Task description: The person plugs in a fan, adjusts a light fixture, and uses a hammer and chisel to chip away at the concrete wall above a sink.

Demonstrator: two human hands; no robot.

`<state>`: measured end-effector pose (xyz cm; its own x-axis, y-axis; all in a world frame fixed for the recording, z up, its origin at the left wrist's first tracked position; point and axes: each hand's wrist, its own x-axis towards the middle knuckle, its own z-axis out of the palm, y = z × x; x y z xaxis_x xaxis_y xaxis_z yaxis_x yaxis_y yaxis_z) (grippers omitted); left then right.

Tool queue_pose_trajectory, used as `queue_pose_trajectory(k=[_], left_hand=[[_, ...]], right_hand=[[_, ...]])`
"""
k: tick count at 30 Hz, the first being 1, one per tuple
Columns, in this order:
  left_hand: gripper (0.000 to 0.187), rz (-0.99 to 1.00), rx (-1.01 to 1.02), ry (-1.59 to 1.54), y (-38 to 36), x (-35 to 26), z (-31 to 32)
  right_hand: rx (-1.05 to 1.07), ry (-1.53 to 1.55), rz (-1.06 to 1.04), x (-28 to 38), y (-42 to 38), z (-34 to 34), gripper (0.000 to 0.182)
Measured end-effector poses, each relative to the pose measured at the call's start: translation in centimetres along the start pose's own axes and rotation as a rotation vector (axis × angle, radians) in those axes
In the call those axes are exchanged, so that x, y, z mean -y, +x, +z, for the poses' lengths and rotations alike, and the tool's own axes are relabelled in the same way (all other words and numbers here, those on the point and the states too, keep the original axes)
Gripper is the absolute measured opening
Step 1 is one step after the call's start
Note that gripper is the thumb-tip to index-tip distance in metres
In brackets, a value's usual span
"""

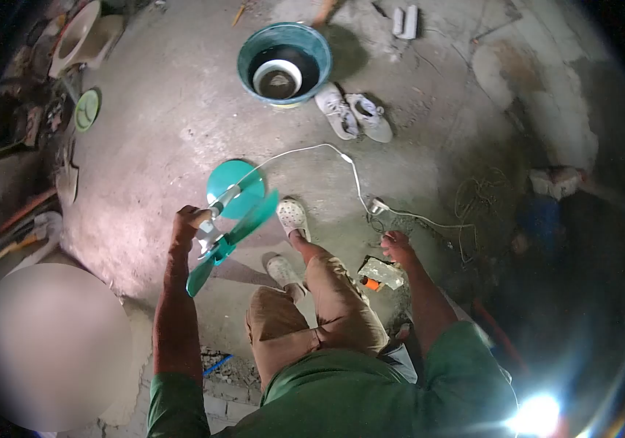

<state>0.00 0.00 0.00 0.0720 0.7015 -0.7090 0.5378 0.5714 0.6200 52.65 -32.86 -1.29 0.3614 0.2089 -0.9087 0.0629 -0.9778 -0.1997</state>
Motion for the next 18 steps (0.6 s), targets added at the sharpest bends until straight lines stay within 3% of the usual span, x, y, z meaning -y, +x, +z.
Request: queue_pose_trajectory(k=[2, 4, 7, 9, 11, 13, 15, 16, 17, 18], left_hand=[[0.038, 0.004, 0.001, -0.142, 1.1, 0.5, -0.3], [0.040, -0.067, 0.073, -0.102, -1.1, -0.4, 3.7], [0.039, -0.017, 0.082, -0.057, -1.1, -0.7, 1.0], [0.047, -0.040, 0.110, 0.034, -1.3, -0.8, 0.3], [0.056, -0.111, 0.048, 0.019, -3.2, -1.4, -0.9], [0.054, -0.024, 0.115, -0.076, -5.0, -0.1, -3.5], [0.048, 0.359, 0.130, -0.240, -5.3, 5.9, -7.8], [0.047, 0.240, -0.101, -0.179, -9.8, 2.1, -7.9], [0.045, 0.261, -0.221, -0.263, -12.9, 1.9, -9.2], [0.047, 0.316, -0.370, -0.153, -16.0, 4.0, -11.4]], right_hand=[[-0.001, 0.154, -0.027, -3.0, -0.9, 0.7, 0.041], [-0.059, 0.067, -0.038, -9.5, -5.8, -3.1, 0.040], [-0.021, 0.060, -0.059, -10.9, -9.3, -0.4, 0.043], [0.018, -0.118, 0.021, -12.8, -11.0, -0.5, 0.026], [0.035, -0.094, 0.028, -14.3, -10.6, -0.5, 0.025], [0.011, -0.147, -0.013, -12.8, -9.6, -1.1, 0.026], [0.000, -0.203, -0.070, -10.0, -7.2, -2.2, 0.026], [-0.017, -0.183, -0.139, -9.9, -4.2, -2.6, 0.029], [-0.031, -0.162, -0.209, -10.2, -0.5, -2.8, 0.031], [-0.086, -0.187, -0.273, -9.5, 2.7, -2.6, 0.032]])
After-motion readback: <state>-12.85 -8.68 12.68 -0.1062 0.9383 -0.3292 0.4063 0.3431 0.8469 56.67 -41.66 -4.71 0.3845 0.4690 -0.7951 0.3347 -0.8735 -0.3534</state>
